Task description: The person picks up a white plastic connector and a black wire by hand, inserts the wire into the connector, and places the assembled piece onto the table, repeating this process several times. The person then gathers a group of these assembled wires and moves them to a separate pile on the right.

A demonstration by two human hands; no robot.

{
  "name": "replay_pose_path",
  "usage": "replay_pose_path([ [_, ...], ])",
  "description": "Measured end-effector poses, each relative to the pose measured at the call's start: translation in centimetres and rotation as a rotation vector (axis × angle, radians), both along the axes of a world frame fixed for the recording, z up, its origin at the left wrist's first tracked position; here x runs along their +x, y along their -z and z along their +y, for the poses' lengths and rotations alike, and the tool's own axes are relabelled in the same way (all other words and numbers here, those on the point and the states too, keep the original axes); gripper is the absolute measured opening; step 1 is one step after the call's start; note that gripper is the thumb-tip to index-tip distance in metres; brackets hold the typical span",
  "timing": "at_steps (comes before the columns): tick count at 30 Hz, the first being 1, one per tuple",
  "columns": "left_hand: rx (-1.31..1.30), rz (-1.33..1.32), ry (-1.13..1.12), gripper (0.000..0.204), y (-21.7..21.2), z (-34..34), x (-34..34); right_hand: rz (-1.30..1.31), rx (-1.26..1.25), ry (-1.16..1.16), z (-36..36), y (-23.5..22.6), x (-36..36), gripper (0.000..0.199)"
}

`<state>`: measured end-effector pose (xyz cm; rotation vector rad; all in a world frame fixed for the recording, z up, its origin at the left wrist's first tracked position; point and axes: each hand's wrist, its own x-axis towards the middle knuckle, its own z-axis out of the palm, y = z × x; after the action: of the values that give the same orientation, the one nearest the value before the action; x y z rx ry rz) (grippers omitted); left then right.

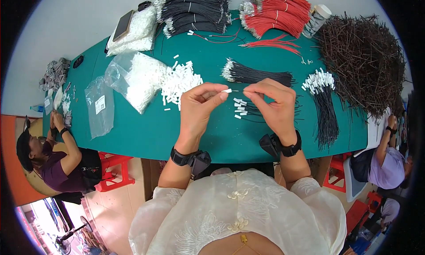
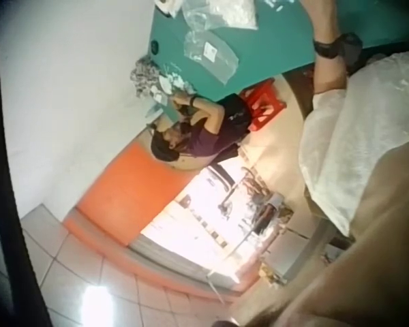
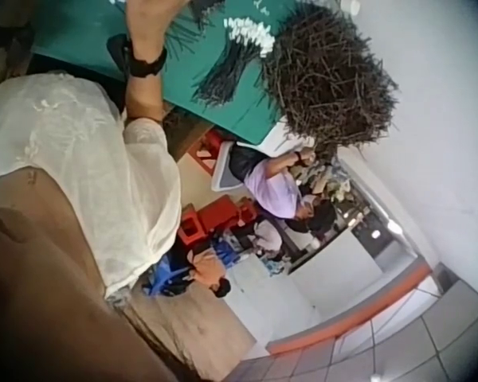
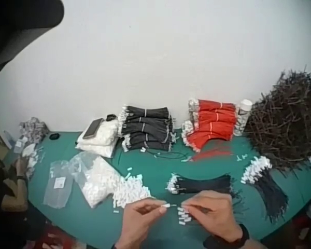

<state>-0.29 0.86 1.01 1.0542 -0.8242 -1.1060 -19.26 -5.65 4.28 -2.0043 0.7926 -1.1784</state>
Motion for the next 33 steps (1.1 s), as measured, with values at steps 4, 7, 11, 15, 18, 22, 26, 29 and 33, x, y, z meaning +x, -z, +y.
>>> replay_pose_path([
  [4, -0.012, -0.061, -0.001, 0.016, -0.3, 0.1, -0.1, 0.01, -0.025, -0.014, -0.1, 0.2, 0.1, 0.014],
  [7, -0.022, -0.102, -0.002, 0.015, -0.3, 0.1, -0.2, 0.025, -0.062, -0.021, -0.3, 0.4, 0.1, 0.014],
  [11, -0.036, -0.136, -0.002, 0.015, -0.3, 0.2, -0.2, 0.064, -0.132, -0.027, -0.5, 0.4, 0.1, 0.014],
  [15, -0.037, -0.149, 0.003, 0.015, -0.2, 0.3, 0.0, 0.079, -0.186, -0.031, -0.4, 0.3, 0.1, 0.014],
  [18, -0.039, -0.159, 0.011, 0.016, -0.2, 0.3, 0.1, 0.073, -0.218, -0.038, -0.4, 0.3, 0.2, 0.013],
  [22, -0.027, -0.117, 0.026, 0.016, 0.0, 0.4, 0.3, 0.096, -0.196, -0.075, -0.6, 0.5, 0.0, 0.013],
  [26, 0.032, -0.133, 0.057, 0.016, 0.1, 0.3, 0.4, 0.056, -0.154, -0.091, -1.0, 1.2, 0.0, 0.013],
  [29, 0.059, -0.101, 0.072, 0.015, -0.1, 0.3, 0.4, 0.025, -0.127, -0.105, -1.0, 1.2, 0.0, 0.013],
  [33, 0.078, -0.116, 0.084, 0.014, 0.1, 0.4, 0.3, 0.032, -0.102, -0.093, -0.9, 1.6, -0.1, 0.013],
])
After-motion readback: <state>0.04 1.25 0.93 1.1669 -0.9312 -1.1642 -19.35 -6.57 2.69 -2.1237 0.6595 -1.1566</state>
